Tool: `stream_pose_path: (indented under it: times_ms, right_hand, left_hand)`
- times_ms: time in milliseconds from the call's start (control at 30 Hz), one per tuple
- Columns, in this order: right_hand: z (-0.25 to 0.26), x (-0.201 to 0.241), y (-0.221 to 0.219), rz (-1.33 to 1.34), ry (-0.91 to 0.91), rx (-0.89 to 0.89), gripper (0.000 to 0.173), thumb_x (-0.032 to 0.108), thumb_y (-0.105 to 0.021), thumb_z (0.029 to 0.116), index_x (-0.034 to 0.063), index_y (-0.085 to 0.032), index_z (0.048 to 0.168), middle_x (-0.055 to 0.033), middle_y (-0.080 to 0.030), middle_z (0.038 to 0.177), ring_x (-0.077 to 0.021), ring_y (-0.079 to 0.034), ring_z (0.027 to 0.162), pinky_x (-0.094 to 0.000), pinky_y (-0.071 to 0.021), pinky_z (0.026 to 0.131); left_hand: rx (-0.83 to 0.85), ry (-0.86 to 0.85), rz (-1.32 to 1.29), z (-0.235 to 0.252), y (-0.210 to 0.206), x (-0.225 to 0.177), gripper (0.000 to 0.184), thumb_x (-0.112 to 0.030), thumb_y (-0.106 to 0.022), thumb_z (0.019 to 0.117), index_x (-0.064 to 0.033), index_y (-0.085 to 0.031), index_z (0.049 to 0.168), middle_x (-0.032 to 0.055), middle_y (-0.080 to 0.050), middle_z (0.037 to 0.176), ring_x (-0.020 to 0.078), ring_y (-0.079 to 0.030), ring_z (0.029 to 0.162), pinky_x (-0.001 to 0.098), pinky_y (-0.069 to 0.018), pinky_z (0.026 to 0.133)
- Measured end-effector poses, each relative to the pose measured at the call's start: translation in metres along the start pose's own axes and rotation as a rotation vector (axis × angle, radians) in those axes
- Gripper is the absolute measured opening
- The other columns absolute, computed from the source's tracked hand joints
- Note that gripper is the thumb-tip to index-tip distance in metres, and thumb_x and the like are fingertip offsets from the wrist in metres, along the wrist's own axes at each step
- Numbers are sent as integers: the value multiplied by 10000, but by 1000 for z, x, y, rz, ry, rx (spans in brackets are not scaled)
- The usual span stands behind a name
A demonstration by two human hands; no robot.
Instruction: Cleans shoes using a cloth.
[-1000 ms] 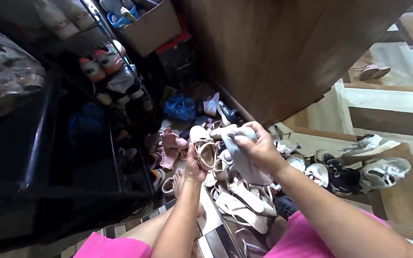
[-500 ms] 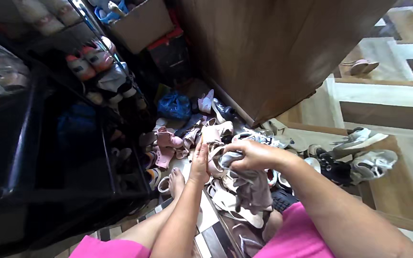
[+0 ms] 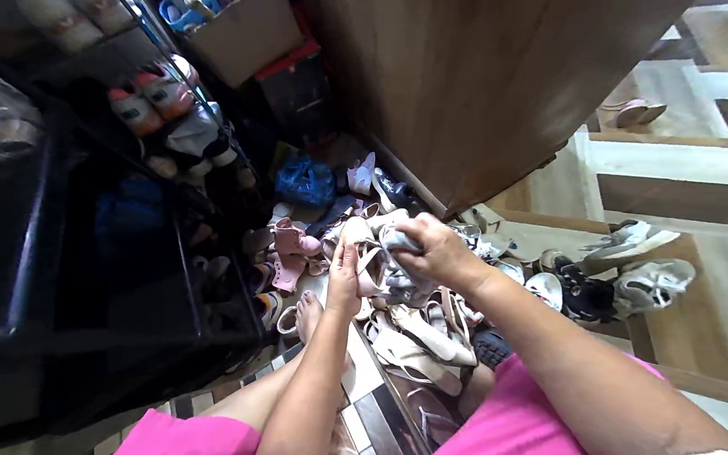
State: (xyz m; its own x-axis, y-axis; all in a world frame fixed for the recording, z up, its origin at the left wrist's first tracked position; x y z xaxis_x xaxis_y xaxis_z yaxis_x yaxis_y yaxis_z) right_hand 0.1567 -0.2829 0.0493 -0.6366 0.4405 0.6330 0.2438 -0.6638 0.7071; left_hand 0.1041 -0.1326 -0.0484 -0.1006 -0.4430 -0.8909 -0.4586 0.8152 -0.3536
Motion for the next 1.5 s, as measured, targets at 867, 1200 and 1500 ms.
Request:
stream_pose_path:
  times_ms: [867, 1200, 1500]
  right_hand:
    - [-9, -7, -19, -153, 310, -134, 318, 202, -769, 863, -23, -706, 1078, -247, -685, 970, -431, -693, 892, -582, -557, 740]
    - [-12, -3, 48, 37, 195, -452, 412, 220, -740, 934, -86, -602, 1172, -243, -628, 1076, -268, -638, 1000, -360, -533, 911]
    - [-23, 4, -45, -46, 318, 191, 300, 191, -776, 859, 38, -719, 1112, -179, -666, 932, -354, -683, 837, -530, -556, 712]
  left_hand:
    - [-303, 375, -583, 2, 15, 21, 552, -517, -257, 1093, -63, -505, 1284, 164, -648, 1002, 265, -682, 792, 391, -602, 685]
    - [-370, 449, -651, 6, 28, 56, 581, -561, -270, 1075, -64, -494, 1277, 176, -639, 960, 261, -675, 728, 369, -601, 638]
    - [-33, 358, -552, -7, -1, 41, 585, -580, -277, 1067, -126, -644, 1107, 72, -714, 912, 183, -712, 818, 351, -607, 709]
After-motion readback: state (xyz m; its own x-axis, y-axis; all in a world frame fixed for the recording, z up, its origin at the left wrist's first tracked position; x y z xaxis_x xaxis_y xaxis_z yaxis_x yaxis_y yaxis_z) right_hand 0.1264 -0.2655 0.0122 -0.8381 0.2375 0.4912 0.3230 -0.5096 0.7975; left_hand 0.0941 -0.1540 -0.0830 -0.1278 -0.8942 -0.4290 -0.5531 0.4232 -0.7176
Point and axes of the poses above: each hand's wrist, its own z-axis towards the middle knuckle, its own y-axis out of the back of the hand, x = y × z, the point moved 7 cm from there along z, towards the middle knuckle
